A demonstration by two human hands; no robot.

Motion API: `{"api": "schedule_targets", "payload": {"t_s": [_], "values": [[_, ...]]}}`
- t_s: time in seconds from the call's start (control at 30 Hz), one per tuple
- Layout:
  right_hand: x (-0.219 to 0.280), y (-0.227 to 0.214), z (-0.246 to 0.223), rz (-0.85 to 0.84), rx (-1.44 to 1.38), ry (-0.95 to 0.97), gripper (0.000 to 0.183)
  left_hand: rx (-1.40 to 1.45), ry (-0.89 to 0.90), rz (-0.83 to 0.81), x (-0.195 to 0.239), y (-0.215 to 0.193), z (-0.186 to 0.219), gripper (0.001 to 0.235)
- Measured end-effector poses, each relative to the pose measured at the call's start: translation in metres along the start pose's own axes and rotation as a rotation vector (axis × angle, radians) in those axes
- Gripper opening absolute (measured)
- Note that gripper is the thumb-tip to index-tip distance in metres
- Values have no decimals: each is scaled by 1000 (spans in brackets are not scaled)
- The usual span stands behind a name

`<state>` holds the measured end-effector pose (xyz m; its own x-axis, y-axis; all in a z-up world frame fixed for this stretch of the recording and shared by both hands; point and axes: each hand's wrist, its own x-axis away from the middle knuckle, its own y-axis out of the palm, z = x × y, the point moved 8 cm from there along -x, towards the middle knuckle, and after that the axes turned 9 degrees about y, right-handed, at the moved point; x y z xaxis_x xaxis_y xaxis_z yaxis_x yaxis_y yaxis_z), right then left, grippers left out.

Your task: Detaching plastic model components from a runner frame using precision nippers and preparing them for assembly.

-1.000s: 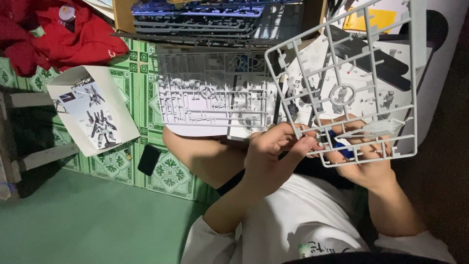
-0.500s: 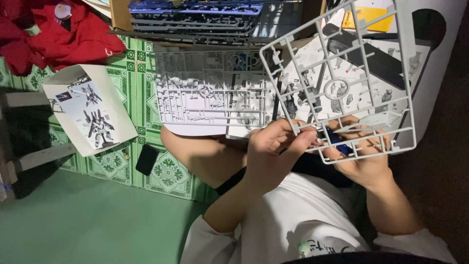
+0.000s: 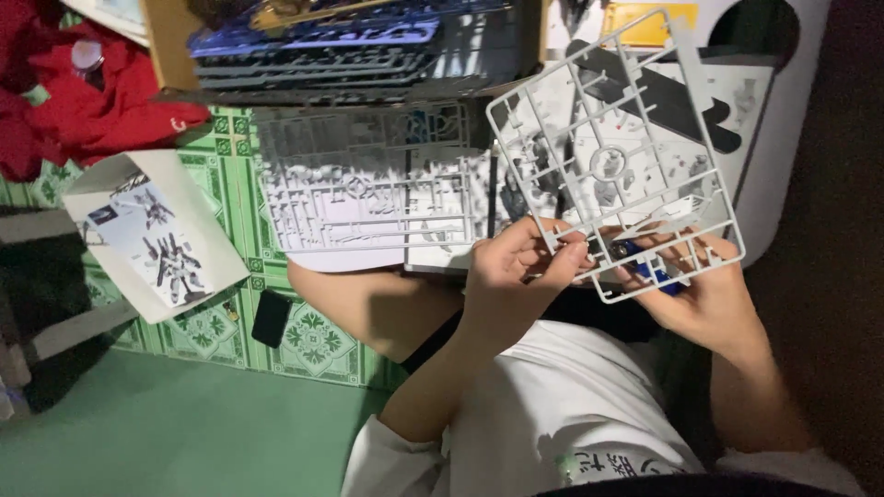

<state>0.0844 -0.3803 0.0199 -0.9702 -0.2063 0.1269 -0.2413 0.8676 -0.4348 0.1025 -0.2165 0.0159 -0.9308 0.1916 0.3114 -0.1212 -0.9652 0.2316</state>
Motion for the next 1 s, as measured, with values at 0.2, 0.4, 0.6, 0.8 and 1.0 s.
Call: {"api": "schedule_targets", "payload": {"t_s": [0.2, 0.4, 0.6, 0.8, 1.0], "values": [[9, -13, 26, 73, 147, 102, 19, 103, -7, -53, -20, 14, -27, 13], [2, -13, 30, 75, 183, 115, 29, 128, -31, -47, -32, 17, -44, 22], [-2, -12, 23, 59, 143, 66, 32, 118, -201, -111, -30, 20, -33, 42], [-1, -7, 25, 38, 127, 10, 23, 106, -337, -144, -22, 17, -37, 47], [-1, -9, 11, 60, 81, -69, 19, 103, -272, -135, -18, 15, -39, 24]]}}
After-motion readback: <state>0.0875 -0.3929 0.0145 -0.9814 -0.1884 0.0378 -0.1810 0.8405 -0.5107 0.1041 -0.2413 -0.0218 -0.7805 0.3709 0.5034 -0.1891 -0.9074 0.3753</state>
